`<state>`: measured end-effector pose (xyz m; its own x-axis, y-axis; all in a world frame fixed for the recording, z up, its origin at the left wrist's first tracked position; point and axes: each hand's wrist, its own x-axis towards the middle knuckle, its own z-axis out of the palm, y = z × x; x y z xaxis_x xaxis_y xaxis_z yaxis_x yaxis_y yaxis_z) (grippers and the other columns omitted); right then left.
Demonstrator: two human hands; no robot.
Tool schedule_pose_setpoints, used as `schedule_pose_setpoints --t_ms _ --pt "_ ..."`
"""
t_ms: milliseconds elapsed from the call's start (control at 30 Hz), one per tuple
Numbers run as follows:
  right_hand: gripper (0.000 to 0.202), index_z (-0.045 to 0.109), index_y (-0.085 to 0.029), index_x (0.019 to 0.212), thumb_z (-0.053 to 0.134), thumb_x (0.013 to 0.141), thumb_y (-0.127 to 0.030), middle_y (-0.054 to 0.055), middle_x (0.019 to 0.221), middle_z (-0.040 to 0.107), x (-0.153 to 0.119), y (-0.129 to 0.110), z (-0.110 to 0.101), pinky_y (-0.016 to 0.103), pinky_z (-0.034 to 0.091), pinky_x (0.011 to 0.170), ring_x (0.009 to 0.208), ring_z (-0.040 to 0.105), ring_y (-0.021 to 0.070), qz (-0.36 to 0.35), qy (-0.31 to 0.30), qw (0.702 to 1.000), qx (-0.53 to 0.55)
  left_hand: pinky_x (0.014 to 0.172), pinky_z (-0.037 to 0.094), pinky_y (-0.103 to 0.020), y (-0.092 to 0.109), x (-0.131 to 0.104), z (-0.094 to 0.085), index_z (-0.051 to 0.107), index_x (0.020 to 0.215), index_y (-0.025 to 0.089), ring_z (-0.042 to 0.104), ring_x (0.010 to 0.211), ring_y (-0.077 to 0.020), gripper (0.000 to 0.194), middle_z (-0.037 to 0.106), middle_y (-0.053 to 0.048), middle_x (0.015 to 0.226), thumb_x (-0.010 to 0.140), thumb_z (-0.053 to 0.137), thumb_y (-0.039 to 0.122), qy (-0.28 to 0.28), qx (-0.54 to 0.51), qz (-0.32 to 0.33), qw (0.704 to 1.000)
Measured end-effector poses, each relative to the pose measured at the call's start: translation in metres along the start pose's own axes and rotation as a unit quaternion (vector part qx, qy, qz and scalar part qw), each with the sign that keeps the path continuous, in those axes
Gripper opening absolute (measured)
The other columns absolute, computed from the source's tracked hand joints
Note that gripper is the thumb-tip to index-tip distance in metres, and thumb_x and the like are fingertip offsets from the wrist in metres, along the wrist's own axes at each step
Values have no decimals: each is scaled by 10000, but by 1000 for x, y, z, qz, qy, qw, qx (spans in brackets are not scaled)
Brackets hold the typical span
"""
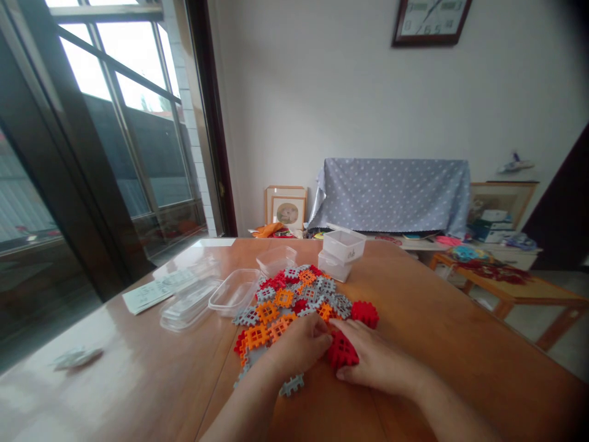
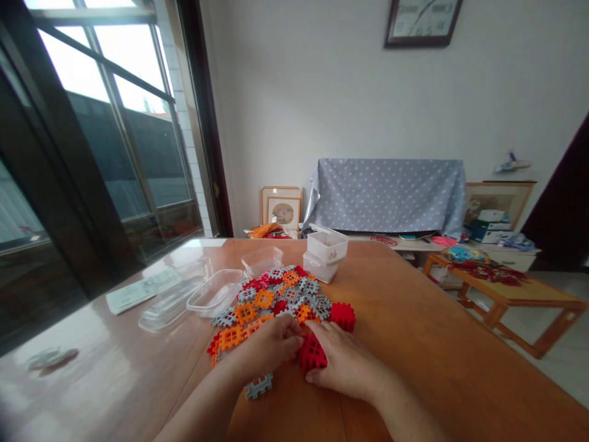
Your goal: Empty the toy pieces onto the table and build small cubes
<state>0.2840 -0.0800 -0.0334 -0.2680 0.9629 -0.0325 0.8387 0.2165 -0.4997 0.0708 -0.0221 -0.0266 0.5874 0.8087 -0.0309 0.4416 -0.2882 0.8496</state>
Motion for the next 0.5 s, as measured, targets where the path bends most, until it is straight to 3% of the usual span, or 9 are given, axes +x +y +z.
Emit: schedule_pose_setpoints --t_ms 233,500 --pt "1069 323 -234 1568 813 674 -555 117 1597 377 -3 5 -5 443 285 1201 1449 364 323 10 -8 999 29 570 362 -236 4 -2 -1 625 964 186 617 739 -167 215 675 -16 816 828 578 346 -6 14 -10 1000" --pt "1016 371 -238 1552 783 705 -619 134 1559 443 -16 11 -20 470 321 1184 1404 434 347 22 -19 995 94 586 374 -239 8 -5 -2 617 988 186 607 737 -163 221 675 -18 837 824 574 328 -6 19 -8 1000"
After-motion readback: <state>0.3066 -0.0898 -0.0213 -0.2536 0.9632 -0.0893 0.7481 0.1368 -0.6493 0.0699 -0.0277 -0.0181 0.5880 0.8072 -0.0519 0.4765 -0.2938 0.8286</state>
